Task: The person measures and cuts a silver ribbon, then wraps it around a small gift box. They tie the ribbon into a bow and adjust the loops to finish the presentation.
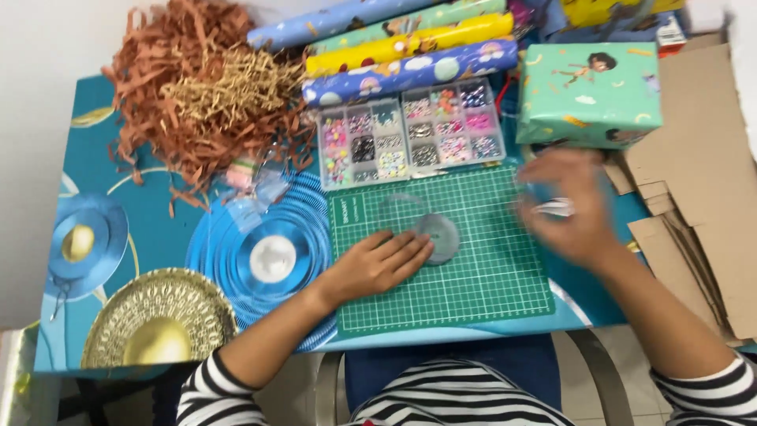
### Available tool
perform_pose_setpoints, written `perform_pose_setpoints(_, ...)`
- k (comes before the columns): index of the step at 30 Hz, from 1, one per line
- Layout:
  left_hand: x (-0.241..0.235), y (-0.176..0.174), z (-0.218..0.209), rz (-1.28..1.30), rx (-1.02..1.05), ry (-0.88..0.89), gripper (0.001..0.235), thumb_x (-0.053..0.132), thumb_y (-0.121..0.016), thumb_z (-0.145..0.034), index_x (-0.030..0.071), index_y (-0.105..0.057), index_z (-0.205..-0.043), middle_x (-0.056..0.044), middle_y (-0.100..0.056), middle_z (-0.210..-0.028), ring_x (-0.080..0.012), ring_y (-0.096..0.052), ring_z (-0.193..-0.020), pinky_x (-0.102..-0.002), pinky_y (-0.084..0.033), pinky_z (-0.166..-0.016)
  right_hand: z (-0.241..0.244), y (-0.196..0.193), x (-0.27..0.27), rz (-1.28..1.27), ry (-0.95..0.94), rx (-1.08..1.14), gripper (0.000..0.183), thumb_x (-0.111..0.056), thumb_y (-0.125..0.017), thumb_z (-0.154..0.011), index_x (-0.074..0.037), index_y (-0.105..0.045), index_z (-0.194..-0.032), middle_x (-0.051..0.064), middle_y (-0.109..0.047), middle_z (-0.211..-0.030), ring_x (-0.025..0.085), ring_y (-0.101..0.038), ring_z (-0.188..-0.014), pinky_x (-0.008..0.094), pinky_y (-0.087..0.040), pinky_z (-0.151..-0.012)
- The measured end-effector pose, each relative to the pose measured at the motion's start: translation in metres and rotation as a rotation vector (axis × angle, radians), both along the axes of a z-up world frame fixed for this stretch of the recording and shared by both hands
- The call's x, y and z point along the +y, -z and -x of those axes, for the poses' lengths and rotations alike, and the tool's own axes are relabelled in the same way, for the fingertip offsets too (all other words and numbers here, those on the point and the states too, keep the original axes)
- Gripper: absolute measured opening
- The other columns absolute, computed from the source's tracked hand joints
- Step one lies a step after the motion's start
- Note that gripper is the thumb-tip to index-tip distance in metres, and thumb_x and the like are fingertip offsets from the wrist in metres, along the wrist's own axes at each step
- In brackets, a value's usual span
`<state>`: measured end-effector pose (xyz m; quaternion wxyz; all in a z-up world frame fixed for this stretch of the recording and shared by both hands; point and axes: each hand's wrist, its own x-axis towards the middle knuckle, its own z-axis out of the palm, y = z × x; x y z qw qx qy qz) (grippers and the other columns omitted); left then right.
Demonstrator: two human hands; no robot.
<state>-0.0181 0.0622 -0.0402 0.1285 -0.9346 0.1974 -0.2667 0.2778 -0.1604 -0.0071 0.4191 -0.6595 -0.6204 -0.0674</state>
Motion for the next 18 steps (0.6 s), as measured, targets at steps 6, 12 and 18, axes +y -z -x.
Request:
perform_pose_setpoints(6,-0.006,-0.026,0.010,0.913,0.317,-0.218,0.039,0.007,-0.068,-0.105,0.009,-0.067,-0.144,-0.024,-0.066,-0.144,-0.0441,-0.075,-0.107,-0.057,-0.064,-0.086,0.061,0.044,0.060,0.178,-0.372,-0.191,0.035,-0.039,-0.081,-0.093,-0.012,-0.075,-0.115,0.005,-0.077,-0.122,0.032,-0.067,-0.130,0.058,-0.045,-0.119)
perform_pose_setpoints(12,0.050,-0.031,0.022,1.668,0.590,-0.302,0.037,0.014,-0.079,-0.099,-0.005,-0.073,-0.130,-0.021,-0.083,-0.089,-0.0184,-0.068,-0.060,-0.033,-0.059,-0.061,0.020,0.031,0.060,0.302,-0.330,0.444,0.015,-0.011,-0.071,-0.102,-0.006,-0.078,-0.114,0.010,-0.080,-0.101,0.032,-0.076,-0.095,0.051,-0.057,-0.098)
perform_pose_setpoints(18,0.091,-0.035,0.032,1.923,0.658,-0.412,0.017,0.009,-0.069,-0.104,-0.005,-0.078,-0.109,-0.019,-0.082,-0.084,-0.0086,-0.059,-0.042,-0.017,-0.038,-0.032,0.003,0.031,0.046,0.327,-0.253,0.700,0.032,-0.001,-0.070,-0.101,0.002,-0.075,-0.132,0.018,-0.077,-0.108,0.026,-0.073,-0.106,0.048,-0.058,-0.101)
